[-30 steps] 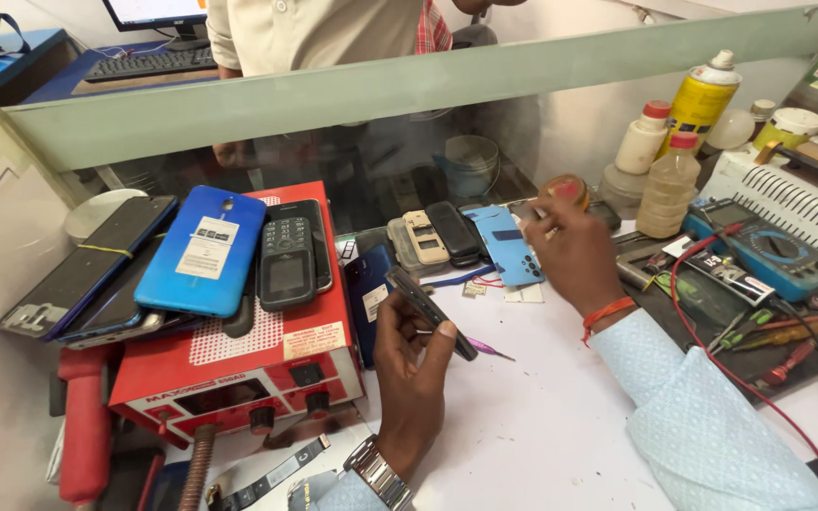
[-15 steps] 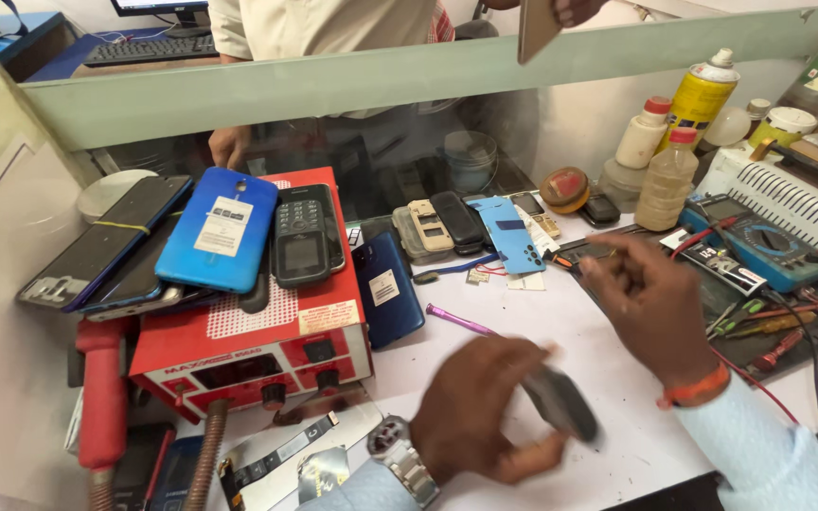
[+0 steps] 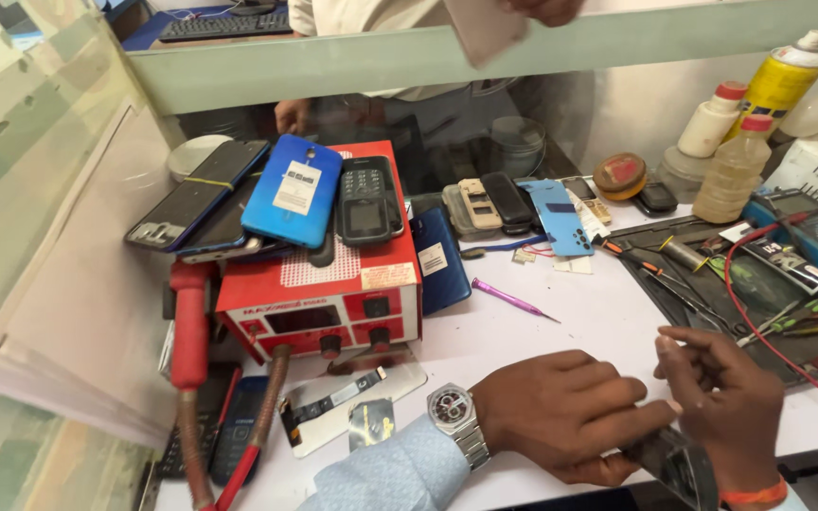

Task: The person uses a purple screwdriver to pry and adjust the battery area of a disassembled smartphone. They then handle a blue phone case and a black feature phone, inspecting and manipulating them on the workbench.

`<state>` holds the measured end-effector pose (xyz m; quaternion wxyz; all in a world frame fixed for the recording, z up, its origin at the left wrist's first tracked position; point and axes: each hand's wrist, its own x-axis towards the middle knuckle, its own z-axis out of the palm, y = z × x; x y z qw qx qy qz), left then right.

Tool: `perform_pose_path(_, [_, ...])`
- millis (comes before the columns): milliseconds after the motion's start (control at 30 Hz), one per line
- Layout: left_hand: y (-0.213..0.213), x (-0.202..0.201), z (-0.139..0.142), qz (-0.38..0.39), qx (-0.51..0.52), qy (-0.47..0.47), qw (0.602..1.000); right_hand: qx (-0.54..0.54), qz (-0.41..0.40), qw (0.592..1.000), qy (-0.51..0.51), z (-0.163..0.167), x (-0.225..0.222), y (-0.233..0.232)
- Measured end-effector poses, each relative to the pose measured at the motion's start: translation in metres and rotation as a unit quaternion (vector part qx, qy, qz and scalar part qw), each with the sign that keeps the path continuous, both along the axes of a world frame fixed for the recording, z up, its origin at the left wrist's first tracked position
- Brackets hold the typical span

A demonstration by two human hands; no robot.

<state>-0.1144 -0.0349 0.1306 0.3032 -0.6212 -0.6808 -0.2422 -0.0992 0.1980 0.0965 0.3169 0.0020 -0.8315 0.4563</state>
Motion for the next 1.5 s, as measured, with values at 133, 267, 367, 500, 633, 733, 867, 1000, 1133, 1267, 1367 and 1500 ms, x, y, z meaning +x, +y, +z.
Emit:
perform_pose_path(133, [0.023, 0.029, 0.012, -0.027, -0.045, 0.096, 0.994, 0.024, 0.032, 0.999, 0.003, 0.007, 0.009, -0.004])
perform_pose_path(267, [0.025, 0.088, 0.018, -0.008, -0.074, 0.047, 0.996, 0.077, 0.192, 0.977, -0.053, 0.025, 0.016, -0.046])
perform_pose_path(367, [0.026, 0.126, 0.019, 0.049, 0.005, -0.047, 0.998, 0.162, 0.426, 0.889, -0.05, 0.036, 0.028, -0.099])
perform_pose_path(500, [0.026, 0.15, 0.016, 0.137, 0.204, -0.255, 0.935, 0.338, 0.561, 0.754, 0.058, 0.038, 0.041, -0.164])
perform_pose_path(633, [0.007, 0.146, 0.024, 0.195, 0.338, -0.407, 0.826, 0.401, 0.532, 0.735, 0.128, 0.01, 0.053, -0.17])
perform_pose_path(733, [-0.008, 0.131, 0.043, 0.158, 0.361, -0.498, 0.773, 0.317, 0.522, 0.792, 0.01, -0.021, 0.059, -0.144])
perform_pose_path(867, [-0.014, 0.093, 0.071, 0.092, 0.375, -0.592, 0.707, 0.095, 0.461, 0.832, -0.294, -0.04, 0.059, -0.09])
perform_pose_path(1000, [-0.006, 0.039, 0.073, 0.03, 0.389, -0.614, 0.686, -0.158, 0.131, 0.976, -0.07, 0.009, 0.006, -0.023])
perform_pose_path(1133, [0.009, -0.025, 0.055, 0.044, 0.364, -0.641, 0.674, -0.224, 0.227, 0.948, -0.001, 0.09, -0.081, 0.001])
perform_pose_path(1267, [0.019, -0.066, 0.034, 0.012, 0.331, -0.672, 0.662, -0.187, 0.367, 0.911, -0.003, 0.124, -0.148, -0.026])
perform_pose_path(1367, [0.02, -0.077, 0.021, 0.042, 0.308, -0.647, 0.696, -0.254, 0.356, 0.899, -0.015, 0.106, -0.163, -0.042])
perform_pose_path(1500, [0.014, -0.071, 0.01, 0.032, 0.321, -0.632, 0.704, -0.267, 0.26, 0.928, 0.017, 0.072, -0.161, -0.048])
